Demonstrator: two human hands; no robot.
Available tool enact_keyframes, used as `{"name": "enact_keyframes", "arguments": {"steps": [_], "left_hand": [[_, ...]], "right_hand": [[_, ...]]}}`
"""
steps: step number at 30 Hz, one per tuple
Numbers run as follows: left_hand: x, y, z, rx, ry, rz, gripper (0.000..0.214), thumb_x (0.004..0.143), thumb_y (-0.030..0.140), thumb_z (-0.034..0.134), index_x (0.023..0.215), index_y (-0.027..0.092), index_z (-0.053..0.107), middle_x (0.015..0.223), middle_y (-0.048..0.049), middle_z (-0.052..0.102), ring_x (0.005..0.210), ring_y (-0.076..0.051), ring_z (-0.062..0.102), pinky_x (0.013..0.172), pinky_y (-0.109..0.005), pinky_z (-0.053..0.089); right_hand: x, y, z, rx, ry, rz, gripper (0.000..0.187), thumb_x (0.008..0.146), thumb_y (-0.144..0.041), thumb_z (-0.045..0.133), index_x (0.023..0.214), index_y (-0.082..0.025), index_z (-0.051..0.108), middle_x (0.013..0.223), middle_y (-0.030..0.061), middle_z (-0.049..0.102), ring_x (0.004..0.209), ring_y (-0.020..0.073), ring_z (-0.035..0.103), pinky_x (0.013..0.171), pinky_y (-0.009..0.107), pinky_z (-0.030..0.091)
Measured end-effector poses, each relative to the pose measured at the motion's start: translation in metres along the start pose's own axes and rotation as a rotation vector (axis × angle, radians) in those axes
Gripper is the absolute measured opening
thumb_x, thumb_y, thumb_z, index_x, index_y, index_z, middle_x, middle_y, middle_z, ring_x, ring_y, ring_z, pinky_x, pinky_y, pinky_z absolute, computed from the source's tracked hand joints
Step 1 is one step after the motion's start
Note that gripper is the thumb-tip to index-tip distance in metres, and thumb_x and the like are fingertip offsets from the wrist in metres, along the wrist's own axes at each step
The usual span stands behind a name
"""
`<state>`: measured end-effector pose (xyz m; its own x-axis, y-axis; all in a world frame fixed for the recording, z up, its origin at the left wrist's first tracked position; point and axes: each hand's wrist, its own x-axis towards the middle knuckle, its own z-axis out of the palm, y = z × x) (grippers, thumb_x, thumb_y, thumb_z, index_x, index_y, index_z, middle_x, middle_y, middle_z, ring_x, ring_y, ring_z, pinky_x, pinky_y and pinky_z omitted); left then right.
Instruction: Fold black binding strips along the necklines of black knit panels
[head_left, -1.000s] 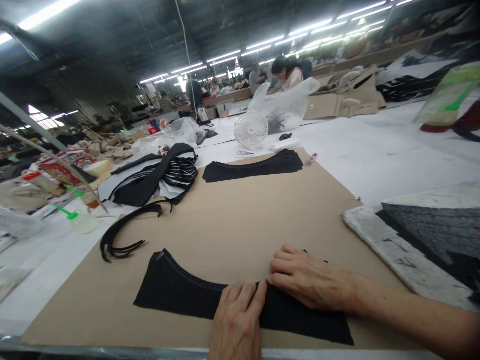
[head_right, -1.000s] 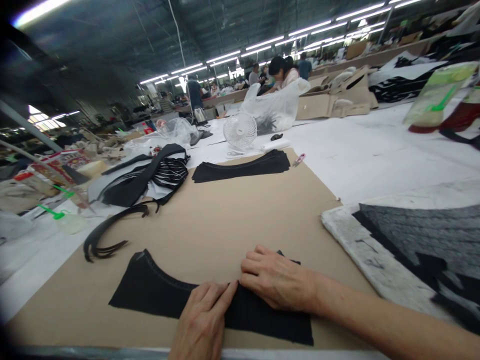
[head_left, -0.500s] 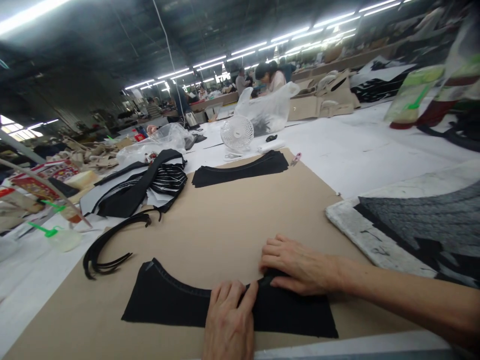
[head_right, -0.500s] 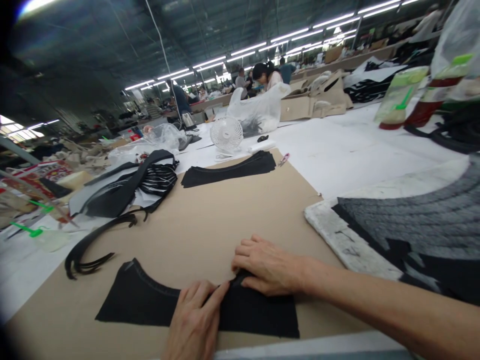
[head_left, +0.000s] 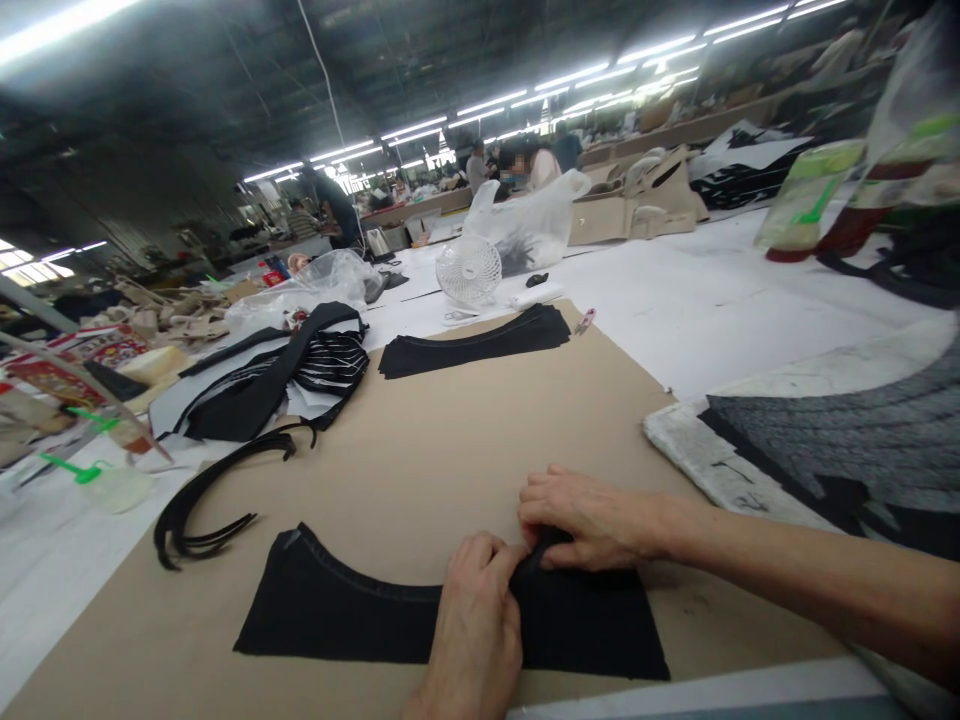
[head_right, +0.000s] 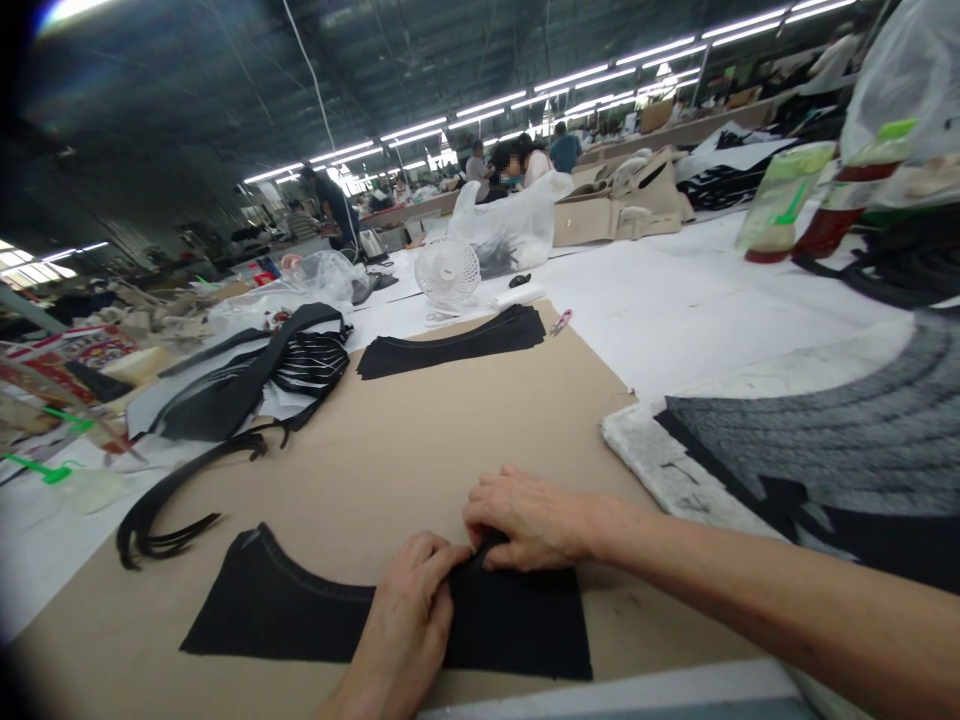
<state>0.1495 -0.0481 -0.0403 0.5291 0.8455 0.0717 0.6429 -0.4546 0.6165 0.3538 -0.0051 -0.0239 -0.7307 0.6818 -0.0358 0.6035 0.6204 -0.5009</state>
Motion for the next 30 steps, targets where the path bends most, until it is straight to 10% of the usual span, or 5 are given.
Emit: {"name": "enact_keyframes", "arguments": {"steps": [14,22,30], "left_hand": [[0.011,0.008,0.003,0.039,0.000,0.001,0.035,0.079,-0.002,0.043,0.089,0.020,0.068,0.086,-0.0037,0.064,0.086,-0.019,0.060,0.079,-0.031,0.051],[-0.034,-0.031,0.058,0.504,0.399,0.364,0.053,0.082,-0.003,0.038,0.130,0.015,0.052,0.119,-0.0089,0.065,0.111,-0.022,0.058,0.093,-0.034,0.049],[-0.014,-0.015,0.024,0.208,0.196,0.231,0.040,0.091,0.011,0.040,0.127,0.020,0.053,0.099,-0.0079,0.068,0.089,-0.021,0.063,0.081,-0.037,0.052]], "right_hand": [[-0.008,0.013,-0.002,0.050,0.017,-0.041,0.011,0.078,-0.012,0.067,0.084,-0.020,0.063,0.084,-0.0013,0.061,0.088,0.0167,0.053,0.080,0.029,0.036],[-0.031,0.005,0.002,-0.111,0.093,-0.134,0.013,0.091,-0.014,0.047,0.085,-0.020,0.057,0.090,0.0032,0.058,0.085,0.0174,0.048,0.080,0.034,0.032],[-0.032,0.005,0.002,-0.219,0.116,-0.152,0.007,0.090,-0.017,0.050,0.088,-0.021,0.056,0.090,0.0021,0.059,0.085,0.0172,0.049,0.079,0.034,0.031]]}}
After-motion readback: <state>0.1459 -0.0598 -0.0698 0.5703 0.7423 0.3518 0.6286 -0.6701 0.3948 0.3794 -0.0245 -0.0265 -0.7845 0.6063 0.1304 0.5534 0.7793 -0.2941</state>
